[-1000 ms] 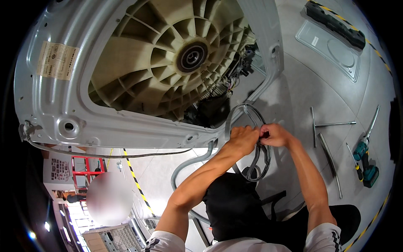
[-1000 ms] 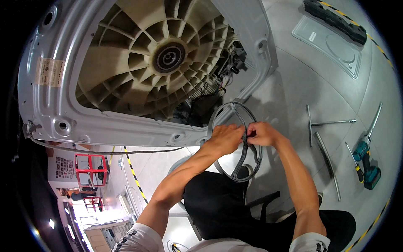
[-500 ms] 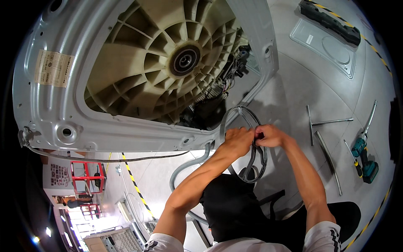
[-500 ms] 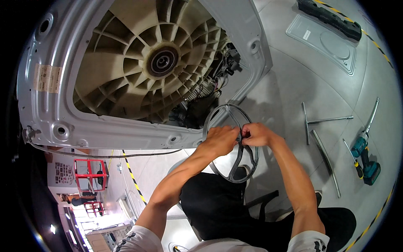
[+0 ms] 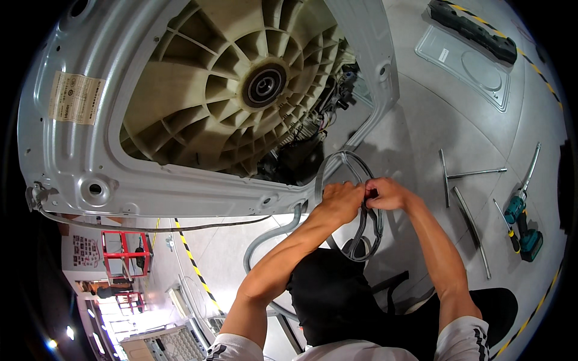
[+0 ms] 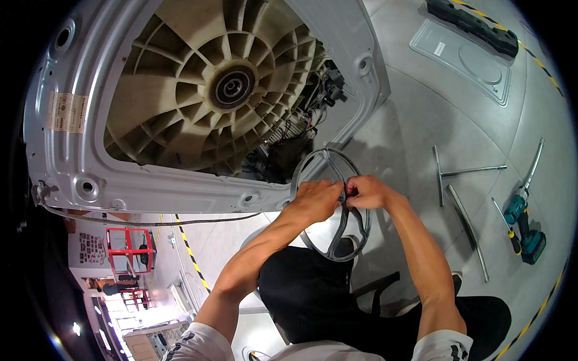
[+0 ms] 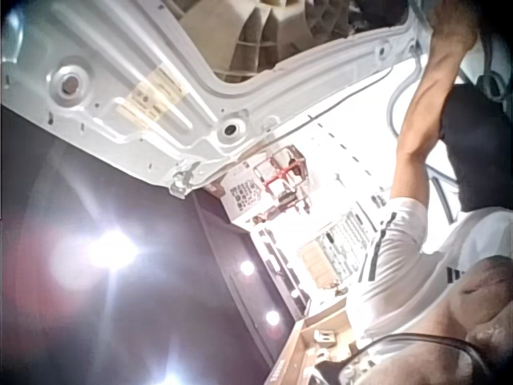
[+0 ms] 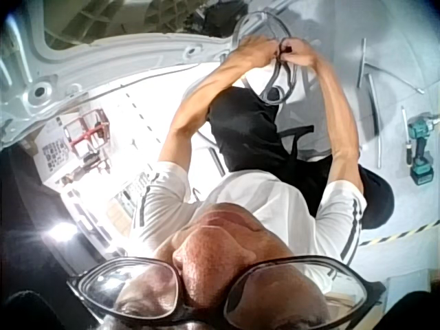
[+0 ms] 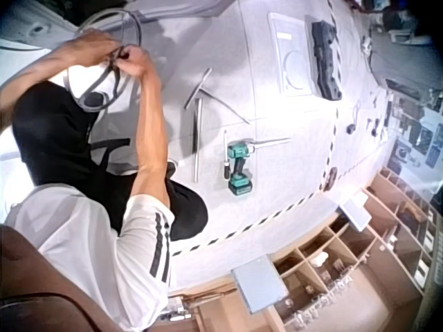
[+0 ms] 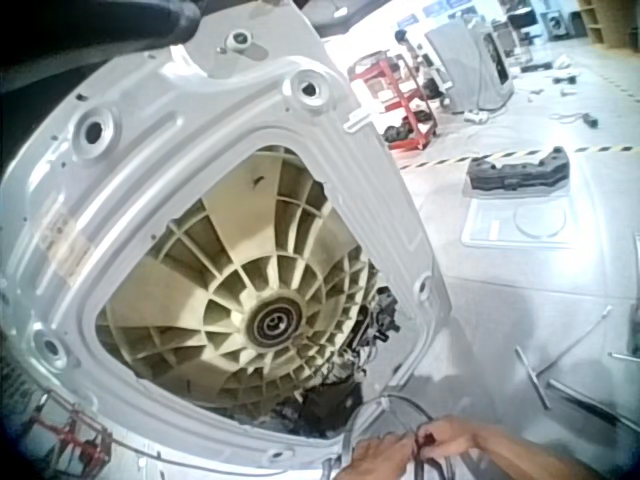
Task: The person aligns a pulley wheel with a drive shaft on the underside of a washing machine and attempts to secure it with a bolt. A second person assists by holding the pulley in place while the recorder fits the bolt by hand.
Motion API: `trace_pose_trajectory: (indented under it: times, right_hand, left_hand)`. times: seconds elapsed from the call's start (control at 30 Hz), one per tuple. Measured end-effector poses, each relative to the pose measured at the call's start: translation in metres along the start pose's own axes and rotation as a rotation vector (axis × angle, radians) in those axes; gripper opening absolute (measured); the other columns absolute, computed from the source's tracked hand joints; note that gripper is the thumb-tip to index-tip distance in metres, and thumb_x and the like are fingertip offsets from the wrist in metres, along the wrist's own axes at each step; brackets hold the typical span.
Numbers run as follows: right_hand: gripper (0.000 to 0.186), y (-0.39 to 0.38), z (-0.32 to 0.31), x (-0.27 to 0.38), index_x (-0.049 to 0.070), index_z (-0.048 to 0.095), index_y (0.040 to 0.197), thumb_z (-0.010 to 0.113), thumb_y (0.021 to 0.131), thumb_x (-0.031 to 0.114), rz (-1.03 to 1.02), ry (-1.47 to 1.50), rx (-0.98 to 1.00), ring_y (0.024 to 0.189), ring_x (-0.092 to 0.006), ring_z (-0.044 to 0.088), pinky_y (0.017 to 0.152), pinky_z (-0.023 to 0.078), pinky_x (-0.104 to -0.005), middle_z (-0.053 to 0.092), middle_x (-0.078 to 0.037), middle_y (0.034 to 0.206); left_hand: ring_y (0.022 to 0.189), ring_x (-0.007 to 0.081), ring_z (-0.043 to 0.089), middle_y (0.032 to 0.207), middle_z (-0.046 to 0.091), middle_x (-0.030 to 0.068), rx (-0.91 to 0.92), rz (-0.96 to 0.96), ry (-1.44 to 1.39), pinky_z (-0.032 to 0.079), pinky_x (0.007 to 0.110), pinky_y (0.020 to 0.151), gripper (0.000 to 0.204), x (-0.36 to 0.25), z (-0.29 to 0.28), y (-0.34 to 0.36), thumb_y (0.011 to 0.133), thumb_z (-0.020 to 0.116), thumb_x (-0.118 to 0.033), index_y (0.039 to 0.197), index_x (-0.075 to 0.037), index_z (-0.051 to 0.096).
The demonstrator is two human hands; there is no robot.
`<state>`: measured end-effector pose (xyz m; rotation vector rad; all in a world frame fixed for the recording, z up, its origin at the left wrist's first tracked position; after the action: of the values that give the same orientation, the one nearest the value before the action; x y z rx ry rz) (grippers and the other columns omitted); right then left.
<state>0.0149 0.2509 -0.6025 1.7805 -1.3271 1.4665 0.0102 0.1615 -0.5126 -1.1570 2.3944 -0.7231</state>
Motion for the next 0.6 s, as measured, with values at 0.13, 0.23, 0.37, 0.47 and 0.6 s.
trace_pose_trajectory:
  times: [0.13, 0.23, 0.37, 0.47, 0.6]
  right_hand:
    - [0.028, 0.0, 0.0002, -0.0002, 0.002, 0.062, 0.084, 0.069, 0.065, 0.022, 0.001, 0.008, 0.001, 0.076, -0.0242, 0.064, 0.069, 0.049, -0.0333, 0.066, -0.013, 0.08]
    - [0.029, 0.0006, 0.0007, -0.0001, 0.001, 0.062, 0.084, 0.069, 0.065, 0.022, 0.0, 0.011, -0.001, 0.076, -0.0249, 0.064, 0.069, 0.05, -0.0337, 0.066, -0.013, 0.081]
    - [0.029, 0.0005, 0.0003, 0.0016, 0.001, 0.063, 0.085, 0.069, 0.065, 0.022, 0.025, 0.005, 0.006, 0.077, -0.0257, 0.064, 0.07, 0.05, -0.034, 0.067, -0.013, 0.081]
    - [0.029, 0.0022, 0.0014, 0.0009, 0.001, 0.063, 0.085, 0.069, 0.066, 0.022, 0.024, -0.005, 0.0, 0.078, -0.026, 0.065, 0.071, 0.05, -0.034, 0.067, -0.013, 0.081]
    - [0.029, 0.0014, 0.0002, 0.0005, 0.002, 0.063, 0.085, 0.068, 0.065, 0.023, 0.023, -0.004, -0.007, 0.078, -0.0264, 0.065, 0.071, 0.05, -0.034, 0.067, -0.014, 0.081]
  left_hand:
    - [0.101, 0.036, 0.056, 0.105, 0.059, 0.0163, 0.022, -0.012, -0.006, 0.039, 0.047, 0.086, 0.029, -0.0008, -0.0007, -0.0002, 0.085, 0.061, -0.022, 0.11, -0.007, 0.054]
    - [0.101, 0.0361, 0.056, 0.105, 0.059, 0.0167, 0.032, -0.021, -0.01, 0.039, 0.047, 0.086, 0.029, -0.0003, -0.0011, 0.0, 0.085, 0.061, -0.021, 0.11, -0.007, 0.054]
    - [0.101, 0.0361, 0.056, 0.105, 0.058, 0.0169, 0.027, -0.022, -0.008, 0.039, 0.047, 0.087, 0.029, -0.0016, -0.0029, -0.0021, 0.086, 0.061, -0.021, 0.11, -0.007, 0.053]
    - [0.101, 0.0361, 0.056, 0.106, 0.058, 0.0169, 0.04, -0.025, -0.01, 0.039, 0.047, 0.087, 0.029, -0.0004, -0.0011, -0.0009, 0.086, 0.061, -0.021, 0.11, -0.007, 0.053]
    - [0.101, 0.0362, 0.056, 0.106, 0.058, 0.0168, 0.04, -0.018, -0.012, 0.039, 0.048, 0.087, 0.03, -0.0018, -0.0033, -0.0011, 0.086, 0.061, -0.021, 0.111, -0.007, 0.053]
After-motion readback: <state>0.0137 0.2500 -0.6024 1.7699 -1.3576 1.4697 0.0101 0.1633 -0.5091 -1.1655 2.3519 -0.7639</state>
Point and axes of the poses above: each hand's wrist, its own y-axis towards the middle knuckle, its own z-axis out of the palm, x = y × z, the point moved 7 cm from there along y, towards the middle knuckle
